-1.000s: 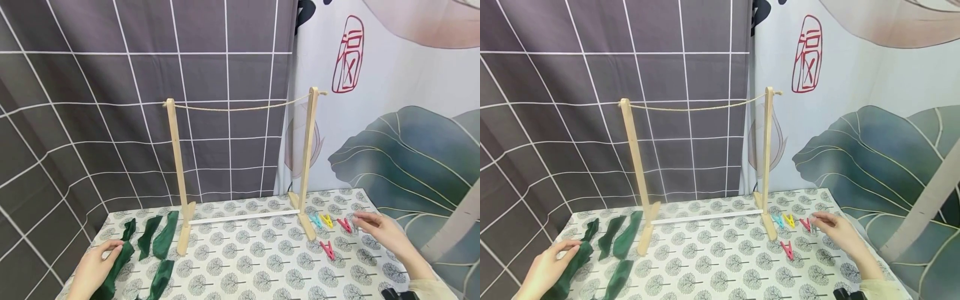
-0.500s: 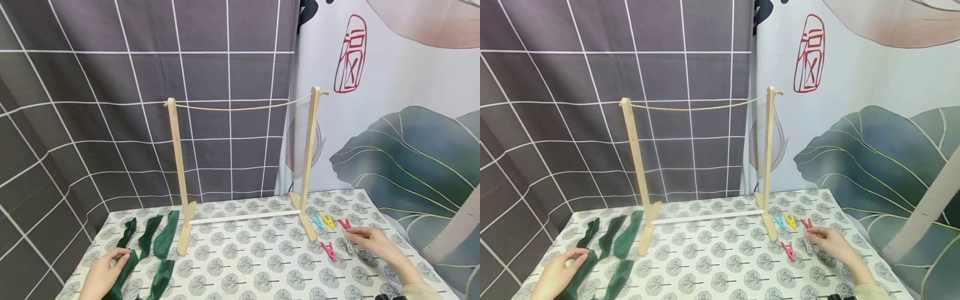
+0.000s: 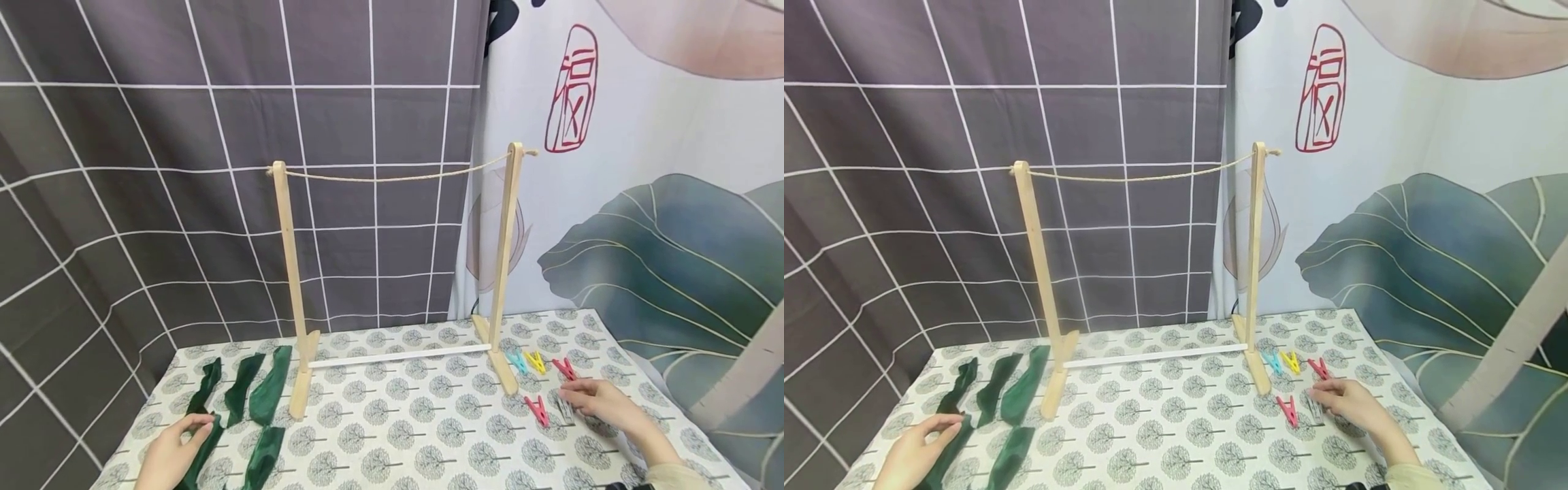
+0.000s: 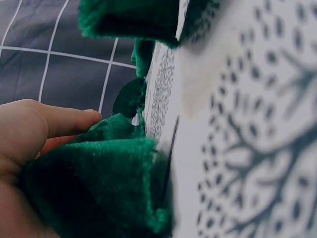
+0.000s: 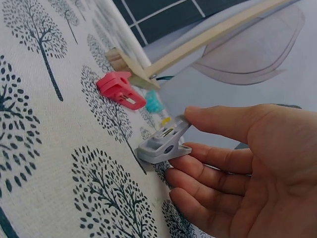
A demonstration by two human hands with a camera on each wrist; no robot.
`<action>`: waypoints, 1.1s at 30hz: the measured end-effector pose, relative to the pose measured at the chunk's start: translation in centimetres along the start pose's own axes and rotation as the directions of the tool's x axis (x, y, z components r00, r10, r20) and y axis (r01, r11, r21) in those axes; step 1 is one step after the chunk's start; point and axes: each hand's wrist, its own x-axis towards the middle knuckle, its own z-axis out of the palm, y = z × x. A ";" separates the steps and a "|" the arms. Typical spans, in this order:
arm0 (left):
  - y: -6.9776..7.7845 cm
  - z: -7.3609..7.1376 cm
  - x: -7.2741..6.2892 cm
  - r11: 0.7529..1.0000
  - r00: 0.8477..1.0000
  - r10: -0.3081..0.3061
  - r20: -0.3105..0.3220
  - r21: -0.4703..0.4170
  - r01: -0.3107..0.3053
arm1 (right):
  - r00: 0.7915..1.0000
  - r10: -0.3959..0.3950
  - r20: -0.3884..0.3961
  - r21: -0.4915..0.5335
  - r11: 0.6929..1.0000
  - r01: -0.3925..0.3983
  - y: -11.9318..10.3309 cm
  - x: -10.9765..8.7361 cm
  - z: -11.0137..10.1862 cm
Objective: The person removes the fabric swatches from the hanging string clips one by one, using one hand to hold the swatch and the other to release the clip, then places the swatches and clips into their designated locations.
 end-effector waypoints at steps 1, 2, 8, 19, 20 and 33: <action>-0.1 0.0 0.0 1.000 1.000 0.000 0.005 0.001 0.000 | 1.000 0.012 -0.002 0.005 1.000 -0.012 0.0 0.0 0.1; -0.2 0.0 -0.1 1.000 1.000 0.003 0.008 0.002 -0.003 | 1.000 0.018 -0.002 0.008 1.000 -0.018 0.1 0.0 0.1; -0.5 0.1 -0.1 1.000 1.000 0.011 0.022 -0.009 -0.011 | 1.000 0.027 -0.008 0.032 0.999 -0.027 0.5 -0.1 0.2; -0.3 0.1 0.0 0.999 0.999 -0.004 0.038 -0.035 0.006 | 0.999 0.051 -0.014 0.041 0.998 -0.050 0.6 0.1 0.1; -0.3 0.1 0.0 0.999 0.999 -0.005 0.037 -0.038 0.006 | 0.999 0.042 -0.012 0.038 0.998 -0.042 0.6 0.2 0.1; -0.5 -0.1 0.0 0.998 0.998 -0.025 0.050 -0.064 0.028 | 0.999 0.042 -0.017 0.028 0.999 -0.041 0.4 0.1 0.2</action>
